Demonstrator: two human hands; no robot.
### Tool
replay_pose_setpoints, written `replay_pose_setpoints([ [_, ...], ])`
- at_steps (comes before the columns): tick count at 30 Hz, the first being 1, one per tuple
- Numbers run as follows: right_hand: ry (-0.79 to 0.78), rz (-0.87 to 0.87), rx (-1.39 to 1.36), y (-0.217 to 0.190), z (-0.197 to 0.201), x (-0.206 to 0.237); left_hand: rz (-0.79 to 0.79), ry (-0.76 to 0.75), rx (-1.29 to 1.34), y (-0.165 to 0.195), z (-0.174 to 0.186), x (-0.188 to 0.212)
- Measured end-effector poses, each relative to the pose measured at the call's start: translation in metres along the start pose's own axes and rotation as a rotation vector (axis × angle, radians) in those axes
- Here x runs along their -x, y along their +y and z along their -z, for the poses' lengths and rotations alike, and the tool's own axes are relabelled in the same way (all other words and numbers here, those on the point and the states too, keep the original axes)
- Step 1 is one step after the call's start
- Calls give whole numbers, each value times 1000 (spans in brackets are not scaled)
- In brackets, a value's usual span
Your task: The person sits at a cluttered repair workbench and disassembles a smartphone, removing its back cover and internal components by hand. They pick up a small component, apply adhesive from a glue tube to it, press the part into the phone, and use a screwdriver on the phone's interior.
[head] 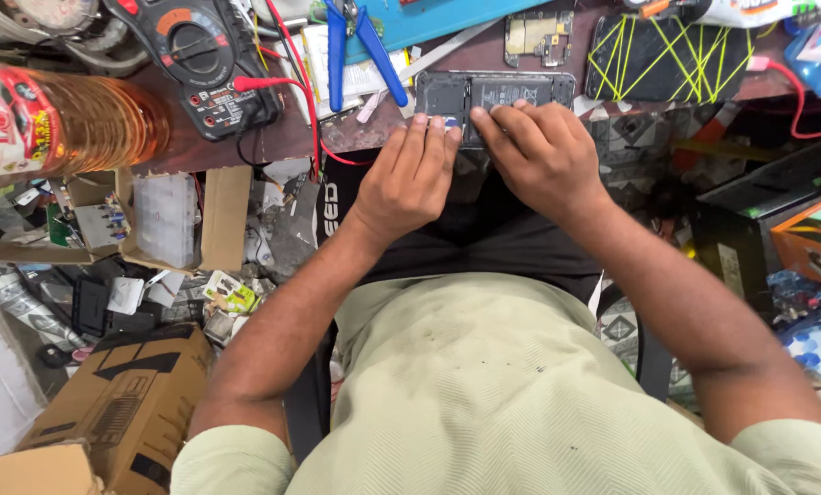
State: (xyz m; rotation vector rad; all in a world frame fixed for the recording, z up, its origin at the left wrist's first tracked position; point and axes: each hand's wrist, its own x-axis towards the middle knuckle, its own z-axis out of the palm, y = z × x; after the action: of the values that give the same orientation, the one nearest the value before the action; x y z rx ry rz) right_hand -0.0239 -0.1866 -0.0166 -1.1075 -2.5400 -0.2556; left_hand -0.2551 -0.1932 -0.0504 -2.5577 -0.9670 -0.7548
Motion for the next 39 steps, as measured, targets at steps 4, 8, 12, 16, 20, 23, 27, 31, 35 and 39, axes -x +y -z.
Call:
replay_pose_setpoints([
  [4, 111, -45, 23, -8, -13, 9, 19, -27, -20, 2, -1, 0],
  [8, 147, -54, 37, -10, -19, 16, 81, -52, 80, 2, 7, -1],
  [12, 142, -63, 48, -10, -20, 20, 131, -91, 149, 13, 29, 13],
  [16, 164, -99, 25, -13, -26, 24, 317, -204, 370, 50, 39, 46],
  [20, 190, -145, 8, -17, -35, 29, 448, -786, 345, 85, 40, 89],
  [23, 204, -141, 22, -18, -40, 32, 436, -849, 195, 98, 43, 110],
  [27, 206, -153, 21, -20, -41, 33, 613, -1075, 449, 83, 48, 112],
  [31, 187, -157, 18, -21, -37, 31, 701, -1306, 248, 62, 52, 106],
  [35, 102, -188, 6, -24, -29, 29, 752, -1353, 190, 59, 42, 113],
  [39, 28, -170, 7, -25, -23, 26, 680, -1266, 95, 69, 27, 129],
])
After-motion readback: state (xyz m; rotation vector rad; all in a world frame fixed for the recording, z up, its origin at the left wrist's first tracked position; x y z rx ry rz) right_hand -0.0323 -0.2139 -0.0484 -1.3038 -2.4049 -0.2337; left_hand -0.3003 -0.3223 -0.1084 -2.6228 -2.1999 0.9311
